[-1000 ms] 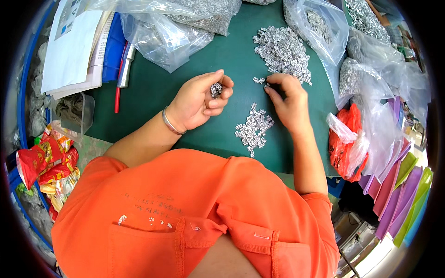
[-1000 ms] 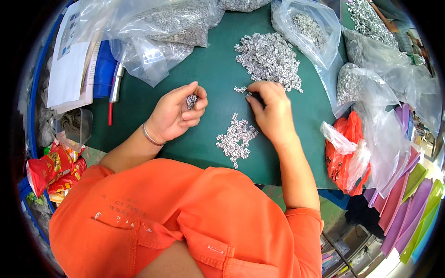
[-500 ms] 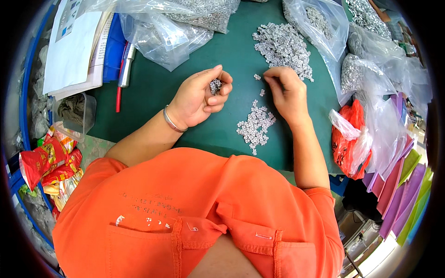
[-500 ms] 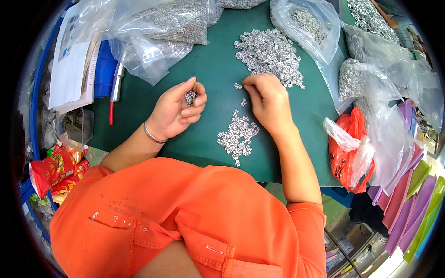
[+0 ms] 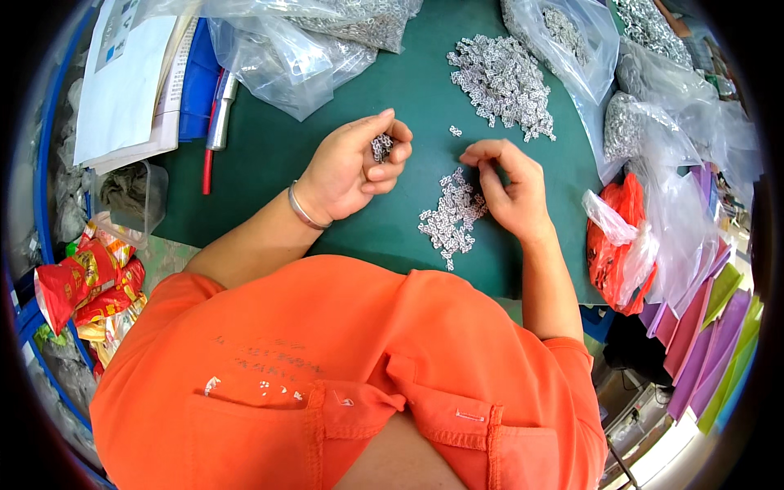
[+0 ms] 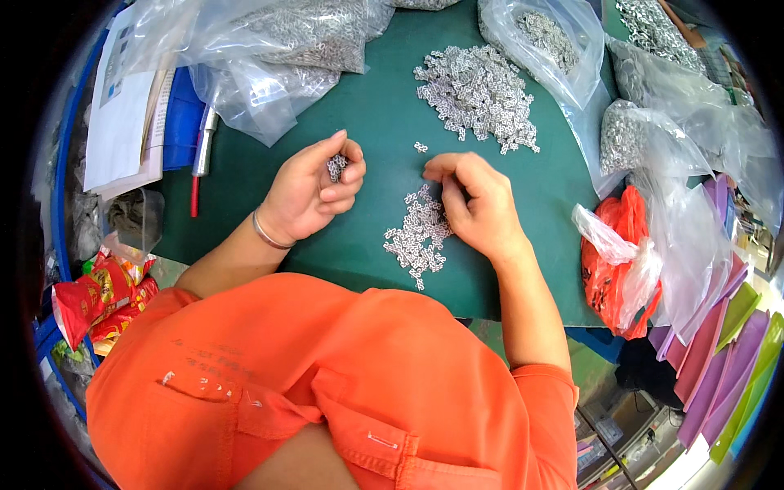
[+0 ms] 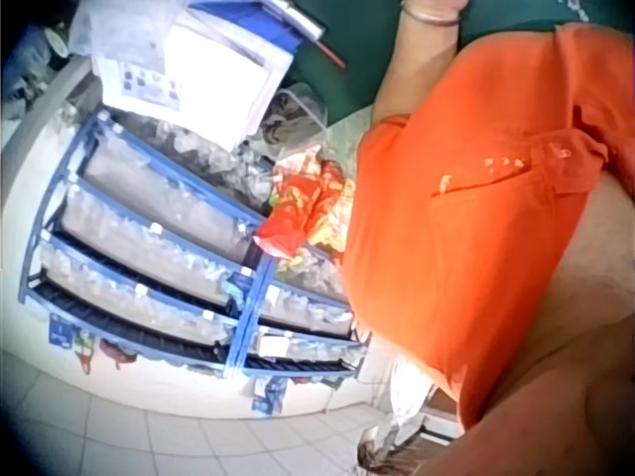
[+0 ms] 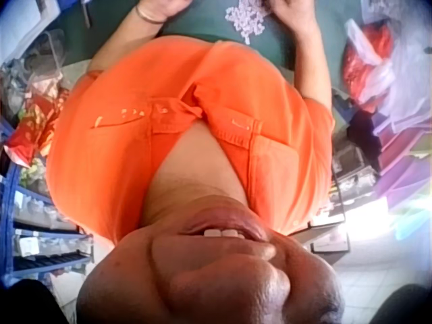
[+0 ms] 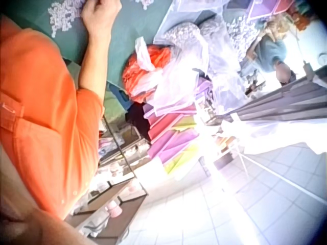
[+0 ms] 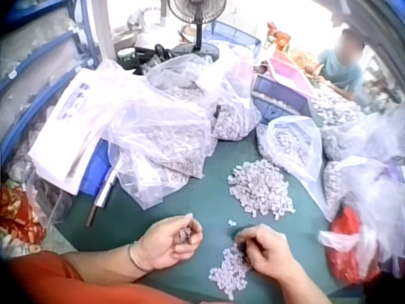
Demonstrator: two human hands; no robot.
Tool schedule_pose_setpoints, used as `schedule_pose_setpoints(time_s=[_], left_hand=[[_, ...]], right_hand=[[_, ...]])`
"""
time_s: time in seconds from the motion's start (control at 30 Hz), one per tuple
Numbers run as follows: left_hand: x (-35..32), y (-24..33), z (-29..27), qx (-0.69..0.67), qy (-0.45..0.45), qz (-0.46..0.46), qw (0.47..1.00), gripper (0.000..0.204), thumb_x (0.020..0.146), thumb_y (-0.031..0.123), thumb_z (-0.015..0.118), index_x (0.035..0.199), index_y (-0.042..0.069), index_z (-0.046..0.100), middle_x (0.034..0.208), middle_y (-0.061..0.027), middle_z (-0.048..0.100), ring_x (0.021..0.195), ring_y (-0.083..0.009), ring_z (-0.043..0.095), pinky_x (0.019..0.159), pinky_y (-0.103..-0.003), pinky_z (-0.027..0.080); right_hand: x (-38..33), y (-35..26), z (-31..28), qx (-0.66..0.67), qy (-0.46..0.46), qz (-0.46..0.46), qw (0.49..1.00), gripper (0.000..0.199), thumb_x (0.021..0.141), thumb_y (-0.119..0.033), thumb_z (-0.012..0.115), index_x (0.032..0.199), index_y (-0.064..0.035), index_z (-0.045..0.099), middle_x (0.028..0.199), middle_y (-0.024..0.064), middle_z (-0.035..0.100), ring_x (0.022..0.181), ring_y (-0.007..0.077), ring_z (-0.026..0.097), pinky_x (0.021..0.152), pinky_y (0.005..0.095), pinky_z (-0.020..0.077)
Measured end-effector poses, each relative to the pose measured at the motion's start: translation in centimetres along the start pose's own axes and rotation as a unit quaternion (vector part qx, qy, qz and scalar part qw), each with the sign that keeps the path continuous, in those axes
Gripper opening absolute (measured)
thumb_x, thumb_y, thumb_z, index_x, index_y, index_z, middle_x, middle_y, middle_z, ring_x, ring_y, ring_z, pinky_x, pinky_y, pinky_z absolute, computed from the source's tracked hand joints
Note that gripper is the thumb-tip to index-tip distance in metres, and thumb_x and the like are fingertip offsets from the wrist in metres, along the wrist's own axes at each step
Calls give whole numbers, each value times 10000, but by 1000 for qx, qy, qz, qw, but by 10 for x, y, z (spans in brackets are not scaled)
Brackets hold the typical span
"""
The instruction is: The person sorts small gray plastic components on a green desk, picking them by hand from a central pile and arranging them into smaller groups.
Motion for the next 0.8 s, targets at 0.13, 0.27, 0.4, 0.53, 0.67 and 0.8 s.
schedule_pose_setpoints(time_s=[0.13,0.27,0.4,0.53,0.67,0.8], left_hand=[[-1,0,1,4,1,-2,1000,344,1075,316,374,973,51,569,799,-22,508,526,-58,383,430,-195,296],[0,2,1,11,7,0,1000,345,1075,319,375,969,53,567,795,-19,504,523,-57,379,431,-195,297],[-1,2,1,16,14,6,1000,342,1075,321,379,968,53,563,794,-20,504,519,-57,378,431,-195,299],[0,1,1,11,4,0,1000,340,1075,321,382,972,50,560,791,-21,504,515,-57,375,430,-194,297],[0,0,-1,8,12,1,1000,339,1075,320,382,973,49,559,794,-23,504,511,-56,373,426,-195,294],[0,1,-1,6,8,4,1000,338,1076,317,379,975,50,560,801,-27,506,514,-56,375,427,-197,295]], right_hand=[[20,-8,5,-61,31,-29,997,237,781,71,664,993,-33,654,918,105,672,851,286,644,753,353,523],[26,-7,10,-92,23,-56,994,234,763,38,700,981,-31,650,910,107,666,862,307,628,776,377,514],[12,-5,7,-44,-72,-10,996,196,765,69,673,943,-13,656,911,113,671,872,297,645,776,367,525],[-7,16,-20,24,12,63,998,258,759,120,612,976,-7,671,972,136,683,953,300,654,839,370,526],[-9,-15,2,-88,-22,-87,992,413,710,172,509,1035,-17,679,1050,142,672,999,337,618,897,408,498],[-13,-15,12,11,-112,-46,993,407,705,173,507,1005,-26,696,1050,138,674,970,343,625,879,390,509]])
Point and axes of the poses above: each hand's wrist, its own x-axis towards the middle knuckle, its own z-axis out of the palm, y = z × x, the point moved 9 cm from there along x, towards the middle knuckle
